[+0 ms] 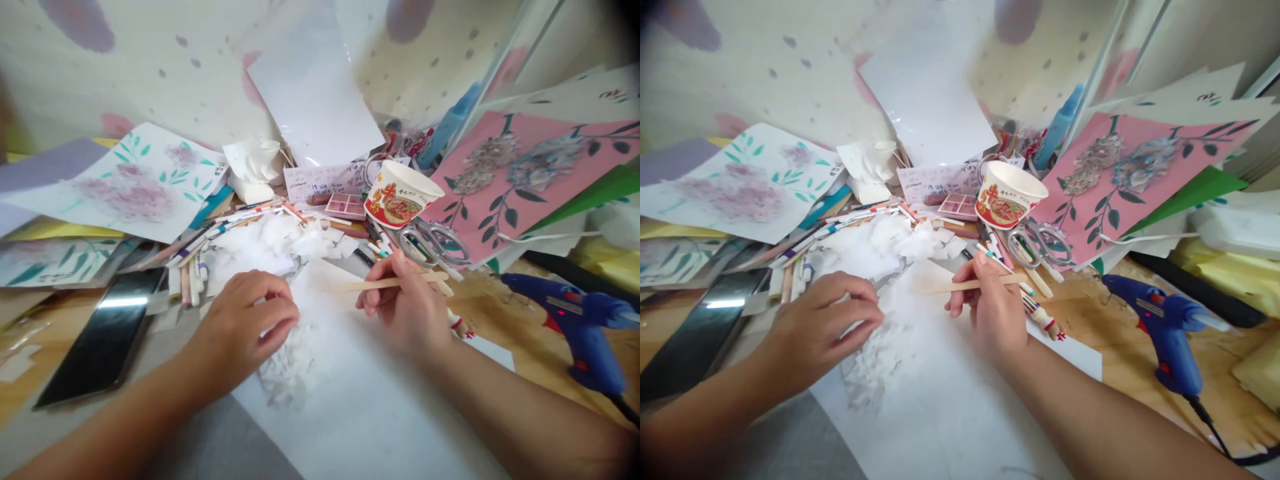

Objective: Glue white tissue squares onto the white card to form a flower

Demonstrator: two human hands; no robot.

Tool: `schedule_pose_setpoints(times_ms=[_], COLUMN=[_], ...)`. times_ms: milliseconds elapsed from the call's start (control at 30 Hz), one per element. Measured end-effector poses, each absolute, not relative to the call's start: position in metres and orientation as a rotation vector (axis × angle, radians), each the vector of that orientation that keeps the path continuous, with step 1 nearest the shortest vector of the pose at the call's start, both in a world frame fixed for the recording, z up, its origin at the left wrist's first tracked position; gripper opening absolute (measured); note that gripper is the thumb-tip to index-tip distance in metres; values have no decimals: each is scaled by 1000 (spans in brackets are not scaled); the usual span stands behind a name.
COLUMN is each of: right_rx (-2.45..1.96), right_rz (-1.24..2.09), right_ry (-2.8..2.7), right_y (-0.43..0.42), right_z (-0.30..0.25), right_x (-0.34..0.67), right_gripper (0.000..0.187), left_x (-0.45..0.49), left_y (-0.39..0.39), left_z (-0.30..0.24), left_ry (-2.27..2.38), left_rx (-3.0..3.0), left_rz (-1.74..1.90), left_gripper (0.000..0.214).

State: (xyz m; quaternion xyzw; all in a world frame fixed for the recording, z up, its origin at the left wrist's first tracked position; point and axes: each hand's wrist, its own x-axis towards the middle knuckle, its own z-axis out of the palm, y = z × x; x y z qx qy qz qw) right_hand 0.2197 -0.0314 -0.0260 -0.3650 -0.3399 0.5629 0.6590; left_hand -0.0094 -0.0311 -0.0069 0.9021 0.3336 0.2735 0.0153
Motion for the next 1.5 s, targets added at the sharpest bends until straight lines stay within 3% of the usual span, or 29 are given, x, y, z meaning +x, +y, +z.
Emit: schedule_pose_setpoints(times_ms=[633,1200,1333,1500], right_rx=[-860,-931,-966,-1040], right_rz=[1215,967,800,839], right_ry=[-1584,-1844,-1883,-1811], right_y=[-57,-59,-64,-64], right_z=[-18,-20,-22,-24], right_x=[222,209,203,199], right_gripper=[43,45,44,45], left_x=[-5,-8,-7,-5], left_y=[-55,-50,-52,-54], left_z=[-7,-11,-12,-14], left_ry=[787,966,993,1008], left_rx=[2780,2541,2476,2430], left_rz=[547,487,473,530], left_gripper=[23,4,10,10])
